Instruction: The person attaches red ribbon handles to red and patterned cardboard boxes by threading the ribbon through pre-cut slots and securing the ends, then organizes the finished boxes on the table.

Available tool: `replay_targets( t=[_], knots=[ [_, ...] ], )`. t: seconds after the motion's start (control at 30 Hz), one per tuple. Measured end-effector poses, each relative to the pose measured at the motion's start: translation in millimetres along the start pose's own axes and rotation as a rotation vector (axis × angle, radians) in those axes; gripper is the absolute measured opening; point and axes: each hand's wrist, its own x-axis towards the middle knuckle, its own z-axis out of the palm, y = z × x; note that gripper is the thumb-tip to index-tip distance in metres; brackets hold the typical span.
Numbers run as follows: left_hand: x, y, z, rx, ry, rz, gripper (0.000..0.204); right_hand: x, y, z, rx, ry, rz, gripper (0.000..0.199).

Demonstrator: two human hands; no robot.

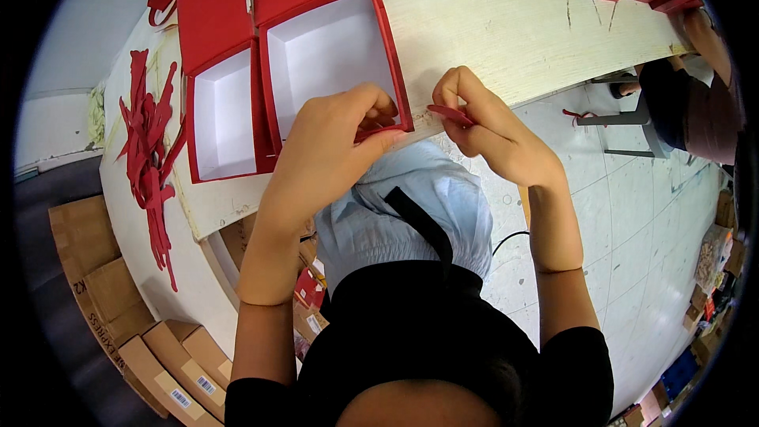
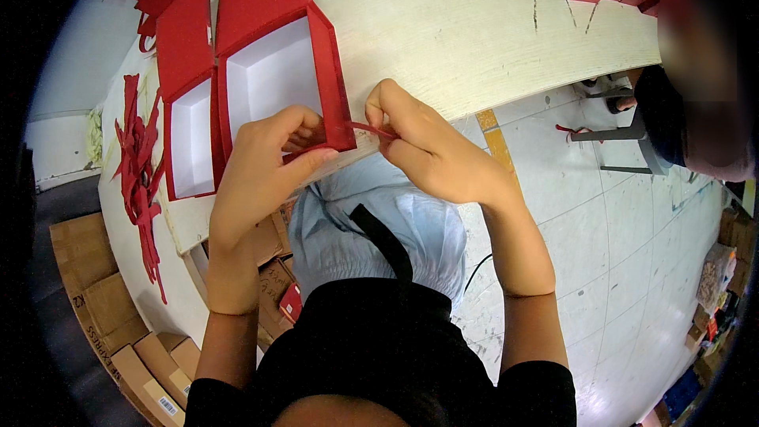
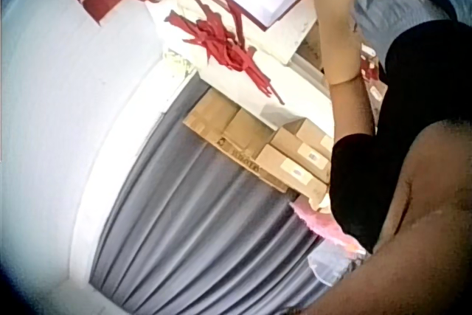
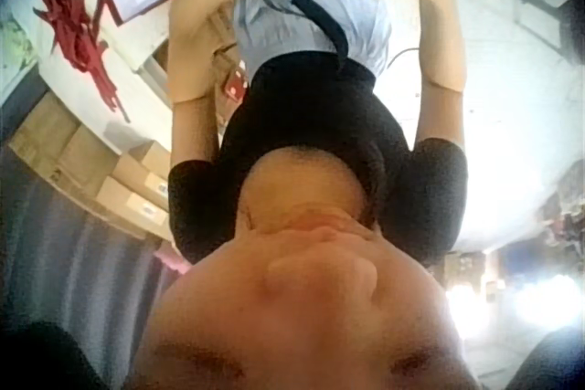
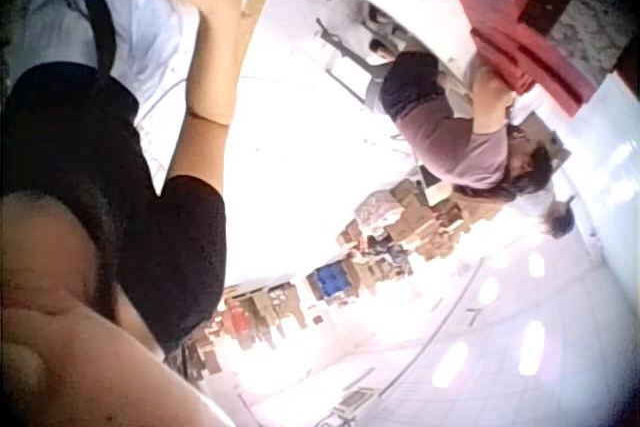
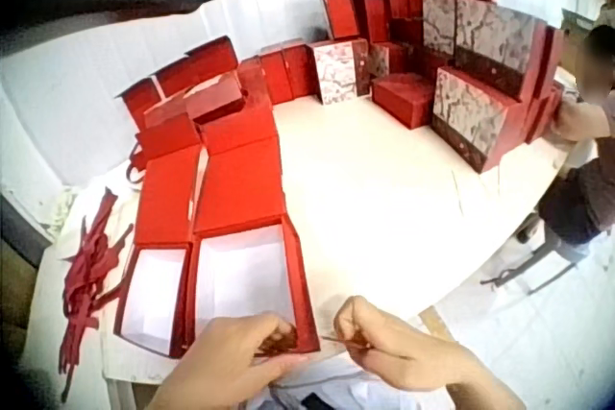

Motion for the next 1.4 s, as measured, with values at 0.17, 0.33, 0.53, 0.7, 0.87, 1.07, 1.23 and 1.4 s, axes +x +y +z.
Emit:
replay_targets(
  t=[0.17,0.33,0.53,0.7,0.87,1.07,1.23,1.4],
  knots=[
    [-1,-3,2,-0.088,-0.024,-0.048,0.024,4,1,-6,0.009,-0.117,0.066,0.013],
    [-3,-3,0,-0.074,-0.029,-0.023,0.02,5,5,-14,0.396,-0.138,0.137,0.022],
    [-16,-6,-4,-0.131,0.063,-0.024,0.017,17,13,8,0.078,0.068,-0.159,0.01],
    [-24,-13,-6,-0.281,0.143,0.035,0.017,24,12,25,-0.161,0.324,-0.365,0.004],
    [-24,-15,-8,-0.288,0.141,0.06,0.016,21,9,32,-0.224,0.423,-0.391,0.007],
    [-26,-17,-10,-0.318,0.152,0.068,0.015,21,9,42,-0.208,0.434,-0.323,0.009],
    [-23,-13,-12,-0.178,0.123,0.153,0.018,22,5,39,-0.482,0.417,-0.465,0.012],
    [-23,-18,-5,-0.093,0.106,0.149,0.019,21,2,33,-0.657,0.288,-0.491,0.012]
  ],
)
